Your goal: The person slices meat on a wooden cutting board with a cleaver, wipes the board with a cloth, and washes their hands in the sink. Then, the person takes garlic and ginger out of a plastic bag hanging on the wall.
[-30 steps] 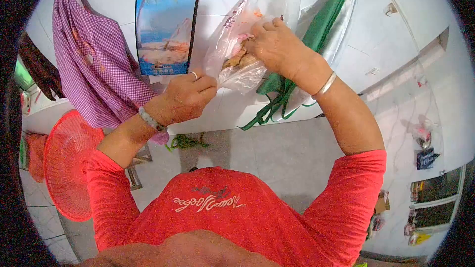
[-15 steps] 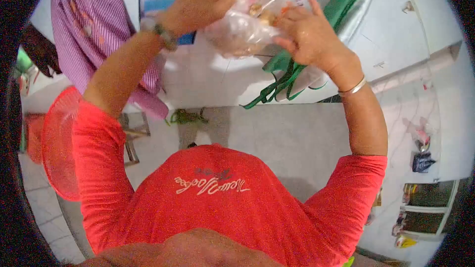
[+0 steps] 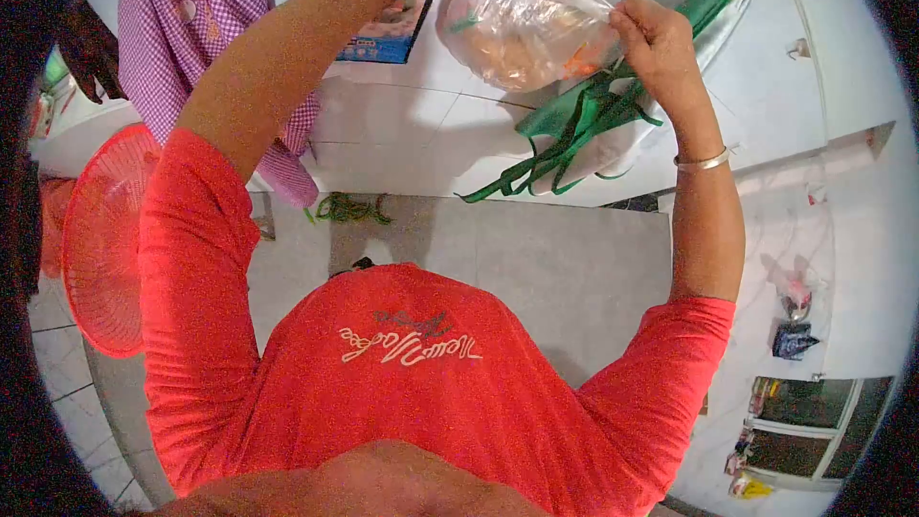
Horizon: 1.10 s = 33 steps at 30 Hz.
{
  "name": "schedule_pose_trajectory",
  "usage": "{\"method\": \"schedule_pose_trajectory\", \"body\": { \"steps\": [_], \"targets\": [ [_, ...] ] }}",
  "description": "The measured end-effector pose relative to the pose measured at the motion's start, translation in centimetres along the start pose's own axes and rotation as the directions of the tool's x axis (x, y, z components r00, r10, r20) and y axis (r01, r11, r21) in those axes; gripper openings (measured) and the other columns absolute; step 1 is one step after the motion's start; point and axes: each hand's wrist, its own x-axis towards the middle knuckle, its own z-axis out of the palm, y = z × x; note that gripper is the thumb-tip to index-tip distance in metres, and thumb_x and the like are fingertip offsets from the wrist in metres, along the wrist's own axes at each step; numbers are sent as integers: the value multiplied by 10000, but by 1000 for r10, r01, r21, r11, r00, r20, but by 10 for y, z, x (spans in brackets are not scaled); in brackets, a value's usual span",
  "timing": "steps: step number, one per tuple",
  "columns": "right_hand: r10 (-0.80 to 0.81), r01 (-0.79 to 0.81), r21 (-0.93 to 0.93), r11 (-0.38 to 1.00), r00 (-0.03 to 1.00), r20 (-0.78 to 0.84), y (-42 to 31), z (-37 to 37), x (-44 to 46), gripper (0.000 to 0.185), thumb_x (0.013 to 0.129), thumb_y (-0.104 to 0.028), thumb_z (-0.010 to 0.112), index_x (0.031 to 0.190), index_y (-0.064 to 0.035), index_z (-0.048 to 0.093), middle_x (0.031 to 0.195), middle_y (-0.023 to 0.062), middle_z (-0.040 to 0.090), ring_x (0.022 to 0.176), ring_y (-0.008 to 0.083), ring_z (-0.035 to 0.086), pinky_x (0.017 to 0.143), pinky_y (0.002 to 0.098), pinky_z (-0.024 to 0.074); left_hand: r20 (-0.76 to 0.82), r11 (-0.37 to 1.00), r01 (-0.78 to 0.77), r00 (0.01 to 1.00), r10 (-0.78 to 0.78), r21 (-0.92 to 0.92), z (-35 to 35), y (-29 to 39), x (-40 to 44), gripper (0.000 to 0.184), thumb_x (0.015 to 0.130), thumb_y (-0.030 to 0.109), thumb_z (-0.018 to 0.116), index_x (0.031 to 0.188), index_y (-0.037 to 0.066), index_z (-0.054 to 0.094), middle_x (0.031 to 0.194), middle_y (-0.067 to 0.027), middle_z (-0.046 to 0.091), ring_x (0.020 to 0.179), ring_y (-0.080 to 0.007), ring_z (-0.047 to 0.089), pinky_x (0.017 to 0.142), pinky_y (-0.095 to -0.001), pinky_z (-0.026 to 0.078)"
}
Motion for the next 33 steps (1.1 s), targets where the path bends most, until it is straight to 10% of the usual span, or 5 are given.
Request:
{"method": "schedule_pose_trajectory", "body": {
  "steps": [11,15,19,24,33],
  "targets": [
    [2,5,61,998,992,-126,5,2,-1,162,833,-126,558,818,30,599,658,115,590,582,157,529,575,281,433,35,991,131,991,-131,1,-3,15,-18,173,702,75,522,746,-22,659,761,-242,616,743,-369,617,695,-418,495],
    [17,-12,63,998,996,-89,0,0,3,166,830,-129,555,814,30,598,654,104,589,583,140,521,569,275,430,-559,953,-296,801,216,-56,12,14,-76,226,703,46,543,918,43,612,775,-165,595,659,-387,560,620,-451,470],
    [41,-30,97,995,993,-112,-2,2,7,164,826,-130,555,811,26,602,627,99,569,562,125,499,544,273,416,43,776,193,977,-210,-600,22,34,-186,297,792,81,592,1080,17,555,873,-53,563,708,-130,523,615,-254,441],
    [20,-17,27,999,996,-92,-14,3,15,160,827,-129,559,811,24,605,587,105,546,531,120,490,523,261,404,762,-292,734,452,-463,-613,88,7,-202,465,798,157,636,1204,19,456,925,-41,577,782,-129,577,612,-232,452],
    [143,-156,307,939,988,64,-21,-17,30,223,890,-141,488,969,28,610,858,62,640,696,108,557,673,236,439,618,-388,484,658,-430,-785,86,16,-156,254,833,175,607,1026,42,511,931,-73,592,749,-144,583,586,-266,461]
  ]
}}
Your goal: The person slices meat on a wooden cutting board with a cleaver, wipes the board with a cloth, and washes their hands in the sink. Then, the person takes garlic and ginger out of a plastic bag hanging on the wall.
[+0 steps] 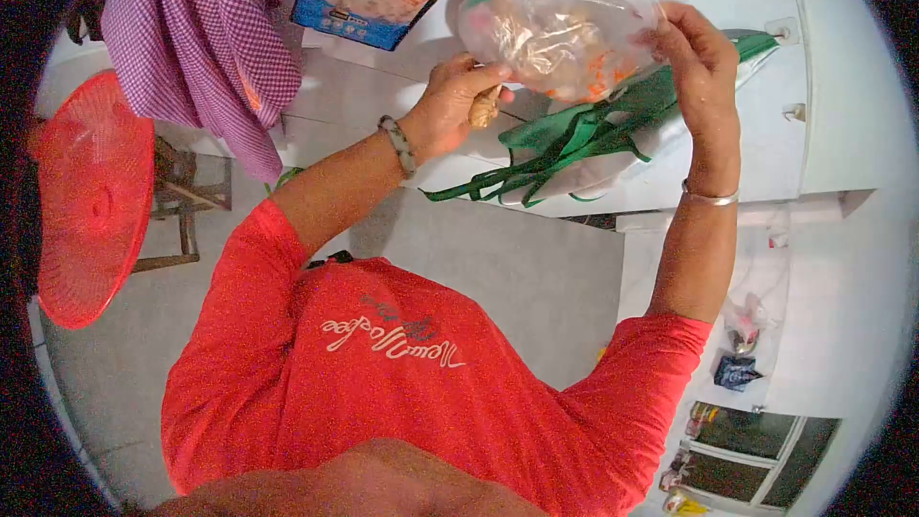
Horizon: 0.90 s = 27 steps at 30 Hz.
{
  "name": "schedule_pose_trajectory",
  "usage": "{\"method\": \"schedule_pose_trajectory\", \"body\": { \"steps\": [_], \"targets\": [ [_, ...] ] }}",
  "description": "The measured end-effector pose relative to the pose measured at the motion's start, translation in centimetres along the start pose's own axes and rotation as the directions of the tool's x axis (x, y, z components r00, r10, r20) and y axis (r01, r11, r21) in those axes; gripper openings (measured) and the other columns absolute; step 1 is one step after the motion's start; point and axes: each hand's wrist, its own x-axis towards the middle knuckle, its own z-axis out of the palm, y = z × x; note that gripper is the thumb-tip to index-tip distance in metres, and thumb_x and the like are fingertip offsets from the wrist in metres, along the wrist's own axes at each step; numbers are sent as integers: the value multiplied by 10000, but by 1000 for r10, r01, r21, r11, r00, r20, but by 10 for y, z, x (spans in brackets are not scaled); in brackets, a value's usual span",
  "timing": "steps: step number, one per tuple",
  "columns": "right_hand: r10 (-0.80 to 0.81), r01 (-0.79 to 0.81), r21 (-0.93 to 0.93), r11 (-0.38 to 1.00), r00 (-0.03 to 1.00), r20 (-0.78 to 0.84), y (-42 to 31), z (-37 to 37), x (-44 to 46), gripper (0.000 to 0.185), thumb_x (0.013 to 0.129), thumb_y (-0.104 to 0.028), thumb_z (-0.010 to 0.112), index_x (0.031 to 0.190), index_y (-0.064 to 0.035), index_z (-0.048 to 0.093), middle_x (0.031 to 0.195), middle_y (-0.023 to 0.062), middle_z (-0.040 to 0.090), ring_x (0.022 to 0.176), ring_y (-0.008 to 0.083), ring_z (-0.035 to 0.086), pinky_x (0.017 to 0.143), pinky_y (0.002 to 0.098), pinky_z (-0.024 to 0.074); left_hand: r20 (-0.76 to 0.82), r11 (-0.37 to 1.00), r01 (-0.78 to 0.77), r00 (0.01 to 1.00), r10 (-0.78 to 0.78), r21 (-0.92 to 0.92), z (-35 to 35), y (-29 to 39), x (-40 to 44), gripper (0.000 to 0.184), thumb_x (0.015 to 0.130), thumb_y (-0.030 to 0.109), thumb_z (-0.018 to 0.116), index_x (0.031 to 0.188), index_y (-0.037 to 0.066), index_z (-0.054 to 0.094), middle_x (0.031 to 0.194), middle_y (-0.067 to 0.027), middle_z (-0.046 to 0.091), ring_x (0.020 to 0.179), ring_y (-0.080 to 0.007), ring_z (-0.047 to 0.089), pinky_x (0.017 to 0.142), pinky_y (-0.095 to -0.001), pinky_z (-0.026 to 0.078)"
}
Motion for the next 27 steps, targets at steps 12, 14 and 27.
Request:
{"method": "schedule_pose_trajectory", "body": {
  "steps": [12,14,27],
  "targets": [
    [257,-228,-120,966,868,424,12,-7,35,358,746,-24,455,1058,6,627,821,23,632,654,101,549,591,240,448,-70,967,-217,971,228,130,42,33,1,189,824,116,570,944,-30,561,834,-100,617,684,-169,621,610,-279,502],
    [246,-198,-155,968,867,434,-1,-6,32,411,694,-14,433,1050,1,638,824,6,619,664,94,531,604,234,433,-55,970,-217,973,223,109,41,35,2,197,825,116,563,953,-34,560,834,-105,617,691,-175,630,611,-284,508],
    [18,4,-41,999,857,515,-24,8,30,364,757,-37,417,1063,27,602,885,38,612,828,124,545,760,259,447,-42,953,-230,969,243,198,47,36,8,168,820,61,534,944,-53,546,828,-127,615,663,-182,630,588,-296,520]
  ]
}}
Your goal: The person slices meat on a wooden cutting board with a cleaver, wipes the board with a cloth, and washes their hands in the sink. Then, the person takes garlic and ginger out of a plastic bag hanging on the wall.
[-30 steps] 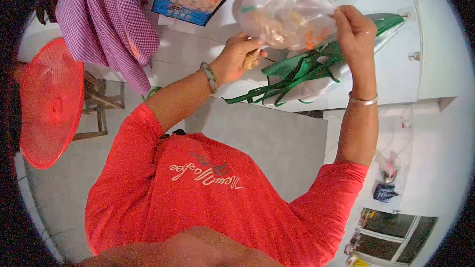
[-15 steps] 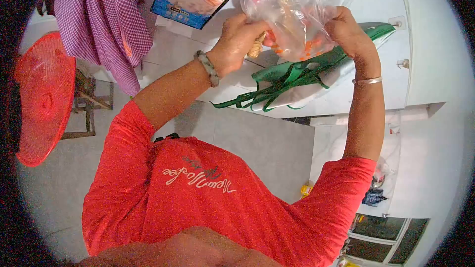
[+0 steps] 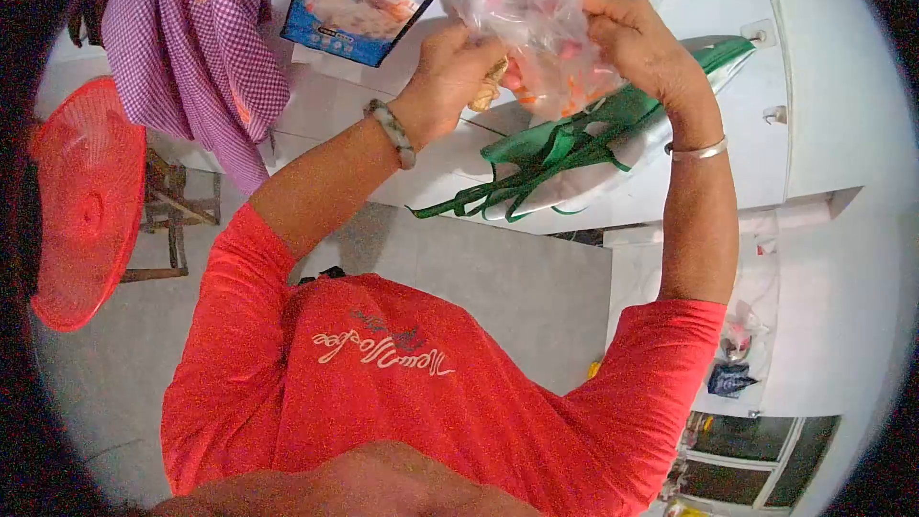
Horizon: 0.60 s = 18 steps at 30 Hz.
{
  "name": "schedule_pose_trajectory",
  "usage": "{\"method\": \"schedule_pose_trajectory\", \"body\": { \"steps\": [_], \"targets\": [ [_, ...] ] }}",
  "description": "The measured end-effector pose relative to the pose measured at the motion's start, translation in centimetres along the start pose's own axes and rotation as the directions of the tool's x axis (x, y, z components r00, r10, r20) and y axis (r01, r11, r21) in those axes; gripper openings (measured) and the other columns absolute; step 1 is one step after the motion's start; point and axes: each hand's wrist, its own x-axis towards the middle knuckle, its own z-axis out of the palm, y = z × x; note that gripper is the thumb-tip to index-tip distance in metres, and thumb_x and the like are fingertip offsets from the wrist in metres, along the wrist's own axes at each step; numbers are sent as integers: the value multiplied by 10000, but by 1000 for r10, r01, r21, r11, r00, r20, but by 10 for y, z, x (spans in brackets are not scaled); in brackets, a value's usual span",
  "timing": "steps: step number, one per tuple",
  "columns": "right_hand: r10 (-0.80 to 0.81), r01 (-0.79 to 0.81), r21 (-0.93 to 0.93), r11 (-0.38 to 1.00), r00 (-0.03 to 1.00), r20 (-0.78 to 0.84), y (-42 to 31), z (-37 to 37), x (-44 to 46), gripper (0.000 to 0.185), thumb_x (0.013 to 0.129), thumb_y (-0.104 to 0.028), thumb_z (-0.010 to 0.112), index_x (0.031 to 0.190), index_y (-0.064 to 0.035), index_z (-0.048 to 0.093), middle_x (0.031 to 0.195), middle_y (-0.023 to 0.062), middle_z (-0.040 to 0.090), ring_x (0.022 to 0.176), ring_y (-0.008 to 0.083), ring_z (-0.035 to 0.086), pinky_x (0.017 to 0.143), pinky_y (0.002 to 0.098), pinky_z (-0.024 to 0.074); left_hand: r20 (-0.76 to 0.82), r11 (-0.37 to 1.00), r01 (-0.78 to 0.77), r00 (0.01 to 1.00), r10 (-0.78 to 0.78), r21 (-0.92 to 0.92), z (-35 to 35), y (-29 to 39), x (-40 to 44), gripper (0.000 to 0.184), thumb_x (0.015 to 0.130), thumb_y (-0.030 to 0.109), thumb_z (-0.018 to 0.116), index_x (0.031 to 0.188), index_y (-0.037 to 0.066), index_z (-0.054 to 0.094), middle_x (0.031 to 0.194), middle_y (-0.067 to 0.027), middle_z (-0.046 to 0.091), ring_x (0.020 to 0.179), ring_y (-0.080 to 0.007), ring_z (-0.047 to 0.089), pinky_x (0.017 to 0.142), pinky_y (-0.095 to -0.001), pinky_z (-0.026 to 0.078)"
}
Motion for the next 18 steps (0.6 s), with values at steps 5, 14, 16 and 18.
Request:
{"method": "schedule_pose_trajectory", "body": {
  "steps": [5,14,16,18],
  "targets": [
    [173,-80,490,868,974,-148,2,0,0,324,877,-160,440,1095,46,561,934,59,627,843,122,574,728,243,471,10,999,4,1000,-5,51,-2,4,-1,171,801,83,564,925,-34,547,824,-99,610,697,-178,631,590,-275,499],
    [351,-229,516,826,924,-153,27,1,-13,248,870,-139,483,970,48,611,831,51,632,556,93,541,466,183,444,24,999,8,1000,-9,39,-6,-5,2,163,810,100,564,941,4,557,834,-74,604,691,-147,602,543,-256,468],
    [252,-226,489,842,968,12,27,-6,-15,229,865,-125,489,966,32,622,799,33,626,563,86,538,479,197,451,6,998,-5,1000,4,70,-2,-4,0,158,824,112,561,944,9,558,825,-71,601,686,-142,598,534,-248,463],
    [147,-217,460,861,972,183,13,-4,-15,213,860,-112,494,962,16,632,766,15,620,571,79,534,493,210,457,17,997,-18,1000,16,81,-3,-5,0,157,828,112,559,945,8,556,823,-74,601,682,-143,597,531,-250,464]
  ]
}}
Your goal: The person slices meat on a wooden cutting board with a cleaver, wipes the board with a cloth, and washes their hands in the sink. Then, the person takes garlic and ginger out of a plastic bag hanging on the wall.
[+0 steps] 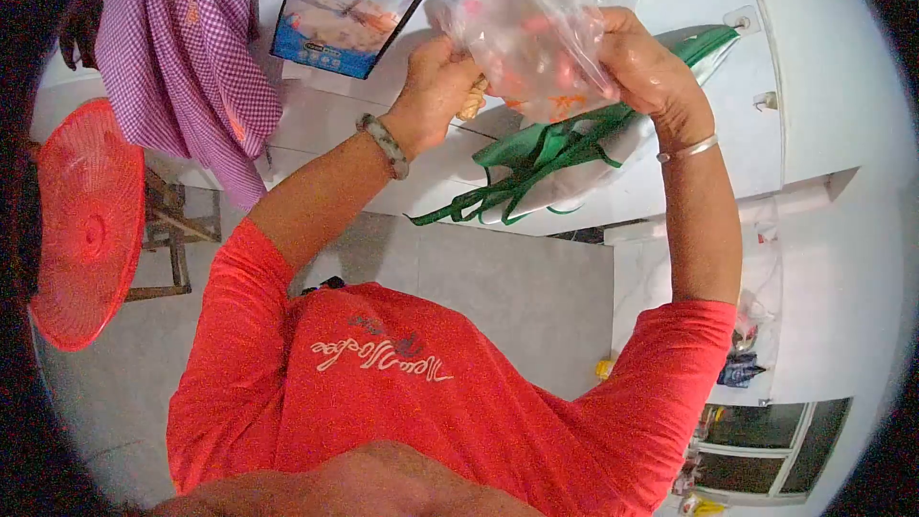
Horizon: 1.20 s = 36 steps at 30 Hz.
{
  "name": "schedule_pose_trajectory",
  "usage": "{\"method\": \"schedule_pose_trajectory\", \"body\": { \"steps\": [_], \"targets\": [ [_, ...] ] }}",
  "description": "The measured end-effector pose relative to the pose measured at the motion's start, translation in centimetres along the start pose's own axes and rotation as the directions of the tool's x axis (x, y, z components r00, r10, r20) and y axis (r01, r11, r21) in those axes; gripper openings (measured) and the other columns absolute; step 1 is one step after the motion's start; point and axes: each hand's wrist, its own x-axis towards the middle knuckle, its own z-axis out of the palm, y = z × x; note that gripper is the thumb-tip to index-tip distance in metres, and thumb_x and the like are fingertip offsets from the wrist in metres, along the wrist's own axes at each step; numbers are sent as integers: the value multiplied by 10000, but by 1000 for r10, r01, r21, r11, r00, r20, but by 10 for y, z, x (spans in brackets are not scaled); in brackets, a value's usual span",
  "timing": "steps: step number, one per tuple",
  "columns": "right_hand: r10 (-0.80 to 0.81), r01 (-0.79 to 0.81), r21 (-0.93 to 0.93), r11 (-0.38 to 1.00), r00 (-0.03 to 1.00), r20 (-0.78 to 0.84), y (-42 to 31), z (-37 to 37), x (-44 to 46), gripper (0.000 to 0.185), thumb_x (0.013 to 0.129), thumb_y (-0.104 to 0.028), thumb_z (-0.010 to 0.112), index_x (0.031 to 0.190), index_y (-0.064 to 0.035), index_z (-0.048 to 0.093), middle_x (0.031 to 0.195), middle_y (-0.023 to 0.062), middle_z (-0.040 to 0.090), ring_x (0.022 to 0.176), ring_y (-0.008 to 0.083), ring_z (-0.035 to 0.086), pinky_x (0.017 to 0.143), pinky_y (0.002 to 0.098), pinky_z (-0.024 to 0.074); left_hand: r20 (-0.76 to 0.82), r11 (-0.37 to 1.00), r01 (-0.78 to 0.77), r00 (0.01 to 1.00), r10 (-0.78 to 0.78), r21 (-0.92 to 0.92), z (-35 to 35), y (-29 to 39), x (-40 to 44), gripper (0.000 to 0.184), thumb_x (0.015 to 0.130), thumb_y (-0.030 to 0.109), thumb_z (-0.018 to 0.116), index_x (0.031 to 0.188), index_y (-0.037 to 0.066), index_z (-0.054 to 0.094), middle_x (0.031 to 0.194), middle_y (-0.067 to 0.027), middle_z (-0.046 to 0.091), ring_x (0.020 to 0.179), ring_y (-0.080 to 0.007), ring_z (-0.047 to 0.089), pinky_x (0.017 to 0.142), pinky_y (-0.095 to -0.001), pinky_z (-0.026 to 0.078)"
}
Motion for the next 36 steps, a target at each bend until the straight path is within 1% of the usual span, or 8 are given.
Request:
{"method": "schedule_pose_trajectory", "body": {
  "steps": [2,5,9,11,18,20,26,36],
  "targets": [
    [-97,81,-67,994,953,-286,-12,30,3,201,819,-40,484,934,-15,647,696,2,607,577,77,529,520,255,464,4,1000,-13,1000,13,12,-1,0,-1,155,832,111,557,947,7,554,820,-77,601,678,-144,597,527,-251,465],
    [-331,235,-517,823,938,-100,3,12,18,223,761,18,454,891,-3,634,637,44,593,603,103,540,558,281,463,-17,993,34,999,-33,114,-1,2,1,142,833,91,547,942,0,549,820,-79,601,675,-150,600,524,-255,471],
    [-346,225,-644,732,936,-66,-9,15,21,301,688,37,429,918,21,623,798,3,631,738,77,530,701,239,452,-5,993,16,1000,-16,115,0,-4,4,134,834,63,525,941,-18,534,816,-94,602,673,-164,609,537,-268,484],
    [-108,65,-750,658,994,-8,-12,10,24,291,688,13,451,930,30,613,798,12,631,737,89,532,703,250,453,-1,993,20,1000,-20,119,0,-2,3,129,835,55,517,937,-23,529,816,-100,602,674,-169,612,543,-272,488],
    [-421,270,-599,753,898,-125,11,12,31,304,658,-29,529,945,24,614,734,85,639,684,178,569,678,304,468,-6,990,-2,1000,3,140,3,0,1,125,837,60,521,886,-52,501,817,-134,612,693,-181,626,552,-276,500],
    [-415,128,-888,443,907,-76,6,10,31,291,639,-36,554,919,13,617,756,197,627,676,304,602,665,351,472,0,993,-15,1000,15,121,6,3,-3,129,837,63,522,878,-57,496,819,-144,615,700,-184,632,555,-277,504],
    [-320,-70,-990,121,942,-105,0,32,17,211,629,-72,549,820,-5,610,796,249,600,776,412,575,694,443,477,-4,993,-20,1000,20,120,4,-4,-3,166,847,91,527,914,-59,500,829,-149,616,698,-189,639,542,-292,510],
    [-476,242,-563,790,822,-314,32,-17,9,289,659,-20,464,897,13,623,651,177,567,564,163,524,594,292,449,47,986,151,987,-155,67,-10,-11,-8,236,847,225,559,991,38,549,866,-79,622,643,-156,619,462,-244,453]
  ]
}}
